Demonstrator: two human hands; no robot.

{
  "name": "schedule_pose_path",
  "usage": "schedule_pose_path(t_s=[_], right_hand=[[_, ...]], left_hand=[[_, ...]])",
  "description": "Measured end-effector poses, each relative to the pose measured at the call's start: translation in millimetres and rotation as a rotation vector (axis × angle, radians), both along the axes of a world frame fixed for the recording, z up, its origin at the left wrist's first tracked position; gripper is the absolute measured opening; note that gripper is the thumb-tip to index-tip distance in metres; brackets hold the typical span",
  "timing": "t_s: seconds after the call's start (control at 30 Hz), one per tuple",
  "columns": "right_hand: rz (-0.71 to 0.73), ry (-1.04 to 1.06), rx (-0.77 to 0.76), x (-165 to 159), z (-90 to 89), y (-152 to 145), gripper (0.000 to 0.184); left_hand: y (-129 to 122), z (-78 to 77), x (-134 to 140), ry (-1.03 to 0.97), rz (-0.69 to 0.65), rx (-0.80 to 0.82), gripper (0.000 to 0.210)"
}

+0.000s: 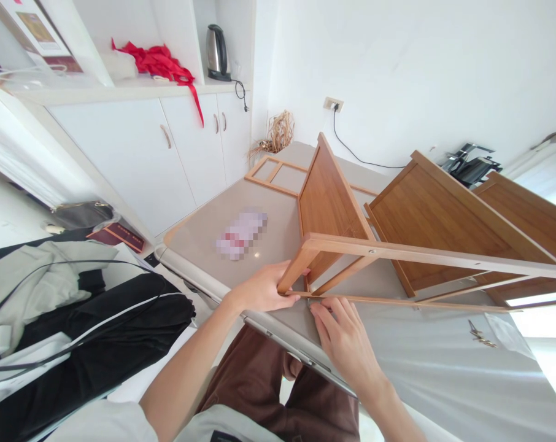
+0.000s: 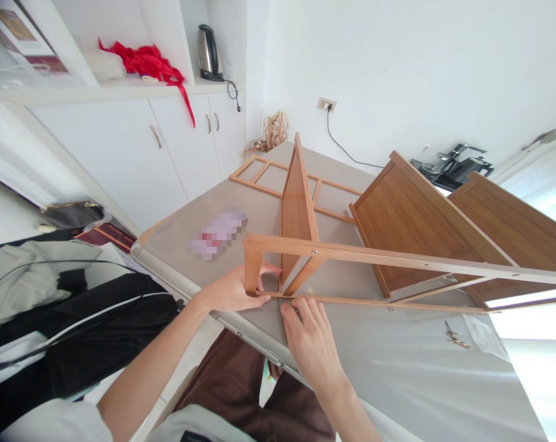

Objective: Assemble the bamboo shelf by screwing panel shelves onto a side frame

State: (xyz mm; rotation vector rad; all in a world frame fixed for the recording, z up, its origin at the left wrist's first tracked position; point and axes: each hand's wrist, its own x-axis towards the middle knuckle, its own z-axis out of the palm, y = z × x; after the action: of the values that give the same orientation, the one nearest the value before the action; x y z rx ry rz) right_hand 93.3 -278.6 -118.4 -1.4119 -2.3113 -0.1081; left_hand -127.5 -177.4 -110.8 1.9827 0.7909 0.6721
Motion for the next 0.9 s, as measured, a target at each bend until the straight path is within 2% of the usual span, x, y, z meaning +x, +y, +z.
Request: schedule_pose_path(t_s=[0.27,0.63,0.9], right_hand=[[-0.041,-0.081,0.016,-6.9,7.7,1.7,0.018],[-0.037,0.083,0.003,3.9,5.2,-1.6,0.016],[-0.006,0.052,-0.021,4.3,6.1,0.5,0.019]], left_hand=[[-0.5,2.2,-0.4,0.008,0.007,-0.005,0.055],[-1.0,3.5,-0.8,0.014,-0.009,-0.054,0.054],[0.4,-3.4,-0.4,0.053,0.003,-0.057,0.054]])
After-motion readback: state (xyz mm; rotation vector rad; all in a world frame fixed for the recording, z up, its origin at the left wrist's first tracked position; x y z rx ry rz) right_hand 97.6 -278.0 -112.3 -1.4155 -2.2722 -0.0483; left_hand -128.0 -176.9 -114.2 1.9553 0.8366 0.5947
